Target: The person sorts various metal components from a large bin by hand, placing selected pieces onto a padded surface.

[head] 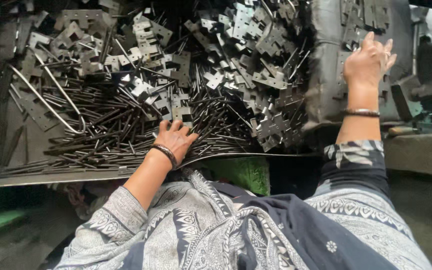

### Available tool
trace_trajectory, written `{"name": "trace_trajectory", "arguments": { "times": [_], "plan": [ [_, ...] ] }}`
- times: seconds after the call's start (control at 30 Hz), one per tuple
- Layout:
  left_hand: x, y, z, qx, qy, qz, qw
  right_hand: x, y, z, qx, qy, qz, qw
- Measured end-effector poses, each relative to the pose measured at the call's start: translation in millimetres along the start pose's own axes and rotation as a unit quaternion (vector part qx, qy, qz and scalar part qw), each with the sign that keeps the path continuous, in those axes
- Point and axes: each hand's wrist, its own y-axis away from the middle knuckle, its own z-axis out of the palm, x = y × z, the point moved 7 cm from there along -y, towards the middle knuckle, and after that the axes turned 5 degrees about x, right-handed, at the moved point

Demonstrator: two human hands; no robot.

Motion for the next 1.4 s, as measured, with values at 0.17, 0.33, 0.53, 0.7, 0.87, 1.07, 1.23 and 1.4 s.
{"name": "trace_trajectory", "arguments": {
  "times": [0.17,0.33,0.53,0.7,0.87,1.07,1.23,1.4],
  "plan": [
    [-32,22,14,-0.044,0.071,-0.049,0.995,-199,53,-84,-0.07,-0.394,-0.194,0.896],
    [-81,45,28,0.257,0.66,-0.2,0.677,-281,89,-67,-0.115,-0.262,-0.297,0.911],
    [-133,91,-4,0.317,0.942,0.109,0.004,-277,85,-50,-0.146,-0.291,-0.322,0.889],
    [-151,106,-44,0.409,0.899,0.094,0.128,-270,101,-112,-0.031,-0.387,-0.291,0.874],
    [-146,53,-13,0.345,0.598,-0.259,0.675,-259,103,-103,-0.244,-0.618,-0.042,0.746],
    [-106,11,8,0.357,0.023,-0.114,0.927,-266,110,-117,-0.249,-0.616,-0.069,0.744],
    [-103,1,12,0.377,0.015,-0.059,0.924,-271,130,-85,-0.334,-0.778,0.153,0.511],
    [-133,5,71,0.399,0.737,-0.416,0.354,-311,150,-90,-0.407,-0.814,0.358,0.207]
  ]
}}
